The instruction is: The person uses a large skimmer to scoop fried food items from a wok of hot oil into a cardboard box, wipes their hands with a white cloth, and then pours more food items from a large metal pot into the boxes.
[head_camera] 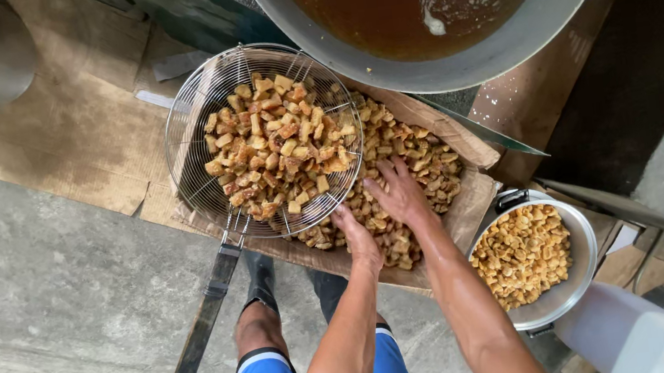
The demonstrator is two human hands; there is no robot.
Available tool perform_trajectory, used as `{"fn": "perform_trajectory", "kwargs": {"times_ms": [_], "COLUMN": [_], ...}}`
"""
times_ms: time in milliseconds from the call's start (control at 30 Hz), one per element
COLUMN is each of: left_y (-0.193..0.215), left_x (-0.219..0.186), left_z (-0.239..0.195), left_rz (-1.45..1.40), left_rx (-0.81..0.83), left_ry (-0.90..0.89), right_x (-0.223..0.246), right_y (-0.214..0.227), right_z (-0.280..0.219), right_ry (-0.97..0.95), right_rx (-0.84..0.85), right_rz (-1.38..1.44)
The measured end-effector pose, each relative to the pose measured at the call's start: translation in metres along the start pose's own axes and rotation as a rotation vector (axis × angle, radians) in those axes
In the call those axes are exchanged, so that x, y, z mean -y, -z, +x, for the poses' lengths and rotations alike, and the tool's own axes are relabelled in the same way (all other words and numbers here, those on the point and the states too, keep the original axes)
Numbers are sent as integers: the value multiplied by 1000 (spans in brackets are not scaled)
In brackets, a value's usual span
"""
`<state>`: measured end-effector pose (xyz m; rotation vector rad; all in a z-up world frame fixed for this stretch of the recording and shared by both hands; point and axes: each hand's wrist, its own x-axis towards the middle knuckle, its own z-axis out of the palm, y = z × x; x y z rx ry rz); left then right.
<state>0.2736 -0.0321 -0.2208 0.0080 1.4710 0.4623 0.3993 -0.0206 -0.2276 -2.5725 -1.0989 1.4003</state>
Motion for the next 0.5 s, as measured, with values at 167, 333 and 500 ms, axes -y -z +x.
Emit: {"fn": "perform_trajectory", "kwargs": {"times_ms": [167,333,500], "left_y": [-13,-1,-3], "left_x": [-12,8,29], "left_z": [-7,15,17], "left_rz": [-90,23,282], "left_rx": [-92,-70,23], "left_ry": [166,47,0], "right_x": [4,-33,-58], "right_y": [-10,-19,-32], "right_z": [-3,-20,-22], "right_ry": [-52,23,-22], "right_rx": [79,3,13], "right_rz": [19,325,726]}}
